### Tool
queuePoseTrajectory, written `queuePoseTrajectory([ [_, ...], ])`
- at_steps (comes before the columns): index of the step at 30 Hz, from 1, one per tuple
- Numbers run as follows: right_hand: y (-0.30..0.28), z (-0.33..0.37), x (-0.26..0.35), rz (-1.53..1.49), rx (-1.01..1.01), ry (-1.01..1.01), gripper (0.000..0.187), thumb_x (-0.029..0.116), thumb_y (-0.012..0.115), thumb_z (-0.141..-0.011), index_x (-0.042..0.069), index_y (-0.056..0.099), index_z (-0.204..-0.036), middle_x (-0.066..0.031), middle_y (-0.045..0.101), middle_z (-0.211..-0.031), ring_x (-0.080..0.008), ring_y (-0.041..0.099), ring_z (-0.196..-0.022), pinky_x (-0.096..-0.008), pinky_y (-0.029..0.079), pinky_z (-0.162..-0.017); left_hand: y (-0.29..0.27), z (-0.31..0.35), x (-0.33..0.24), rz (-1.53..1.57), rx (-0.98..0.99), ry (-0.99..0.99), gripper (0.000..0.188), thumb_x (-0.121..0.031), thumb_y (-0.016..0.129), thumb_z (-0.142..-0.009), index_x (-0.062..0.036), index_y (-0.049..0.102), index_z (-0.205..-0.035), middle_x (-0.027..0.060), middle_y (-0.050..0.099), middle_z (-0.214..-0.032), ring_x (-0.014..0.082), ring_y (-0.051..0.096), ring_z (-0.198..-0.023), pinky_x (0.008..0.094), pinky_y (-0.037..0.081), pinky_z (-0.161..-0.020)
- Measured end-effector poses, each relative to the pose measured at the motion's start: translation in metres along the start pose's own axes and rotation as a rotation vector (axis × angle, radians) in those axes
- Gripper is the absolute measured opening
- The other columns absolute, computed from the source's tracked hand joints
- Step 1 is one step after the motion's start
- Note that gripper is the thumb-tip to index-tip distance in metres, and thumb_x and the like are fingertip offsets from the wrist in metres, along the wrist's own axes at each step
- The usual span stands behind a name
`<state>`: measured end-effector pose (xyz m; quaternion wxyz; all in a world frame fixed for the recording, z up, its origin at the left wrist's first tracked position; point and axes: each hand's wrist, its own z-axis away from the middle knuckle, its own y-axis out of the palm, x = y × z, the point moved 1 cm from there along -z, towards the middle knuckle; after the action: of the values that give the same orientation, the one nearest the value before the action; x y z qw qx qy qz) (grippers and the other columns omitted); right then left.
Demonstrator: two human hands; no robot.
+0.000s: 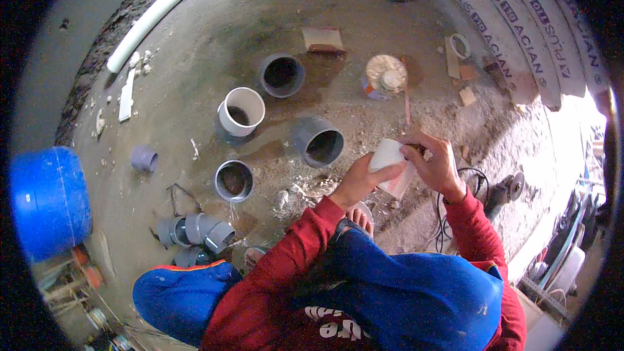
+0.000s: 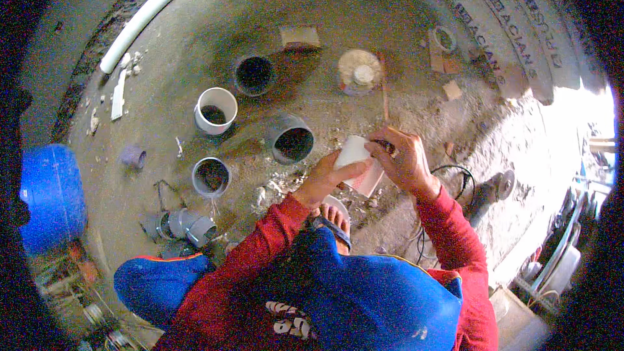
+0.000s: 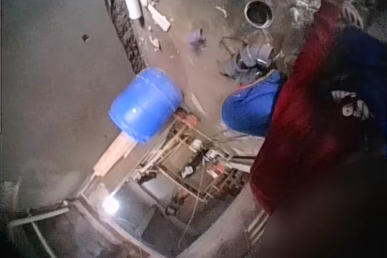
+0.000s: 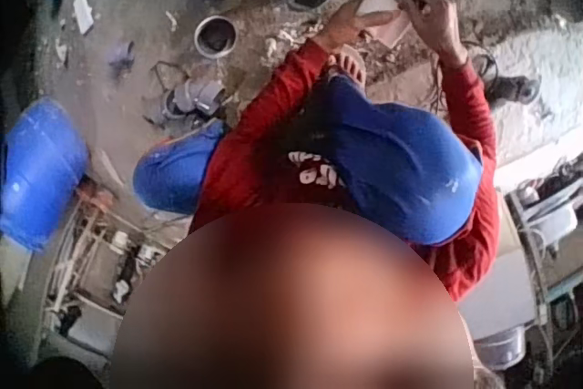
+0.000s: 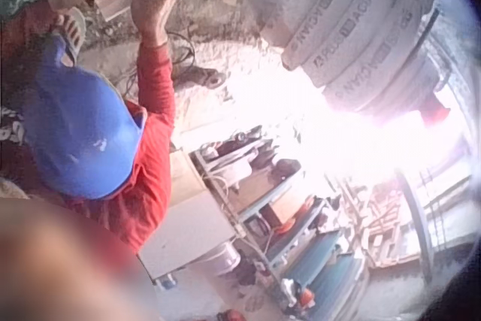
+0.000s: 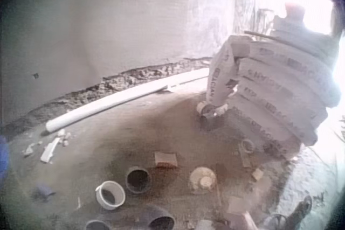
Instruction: The person applies adhesive to the rim of a white PVC pipe using a brush, then inserts it into a gray PVC fitting. The person repeats this process with additional pipe sections and fittings, assembling multiple pipe segments on the floor.
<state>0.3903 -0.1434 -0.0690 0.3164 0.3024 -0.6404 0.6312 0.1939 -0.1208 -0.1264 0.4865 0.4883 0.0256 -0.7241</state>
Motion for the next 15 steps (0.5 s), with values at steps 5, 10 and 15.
queuePoseTrajectory([
  [5, 0.004, 0.001, -0.012, -0.189, -0.069, 0.257, 0.014, 0.008, 0.071, -0.093, -0.001, 0.074, -0.102, -0.006, 0.073, -0.087, -0.0123, 0.068, -0.081, -0.0292, 0.054, -0.073, 0.006, -0.012, 0.021, 0.201, -0.231, 0.048, 0.076, -0.044, 0.084, -0.085, -0.0021, 0.048, -0.137, 0.0078, 0.065, -0.114, 0.0179, 0.066, -0.099, 0.0311, 0.055, -0.078],
  [10, 0.009, 0.003, -0.02, -0.433, -0.221, 0.258, 0.016, 0.007, 0.069, -0.096, -0.003, 0.071, -0.108, -0.0058, 0.073, -0.095, -0.0137, 0.069, -0.084, -0.029, 0.055, -0.077, 0.024, -0.018, 0.038, 0.133, -0.539, 0.529, 0.064, -0.025, 0.085, -0.087, -0.0002, 0.045, -0.13, 0.0127, 0.057, -0.123, 0.0192, 0.064, -0.104, 0.0337, 0.057, -0.08],
  [15, 0.015, 0.006, -0.025, -0.507, -0.279, 0.296, 0.017, 0.008, 0.068, -0.098, 0.0, 0.069, -0.112, -0.0046, 0.072, -0.095, -0.012, 0.067, -0.085, -0.0284, 0.054, -0.077, 0.032, -0.008, 0.039, 0.034, -0.565, 0.54, 0.018, -0.016, 0.072, -0.097, 0.0008, 0.069, -0.102, 0.0036, 0.071, -0.089, 0.0097, 0.064, -0.085, 0.0271, 0.052, -0.077],
])
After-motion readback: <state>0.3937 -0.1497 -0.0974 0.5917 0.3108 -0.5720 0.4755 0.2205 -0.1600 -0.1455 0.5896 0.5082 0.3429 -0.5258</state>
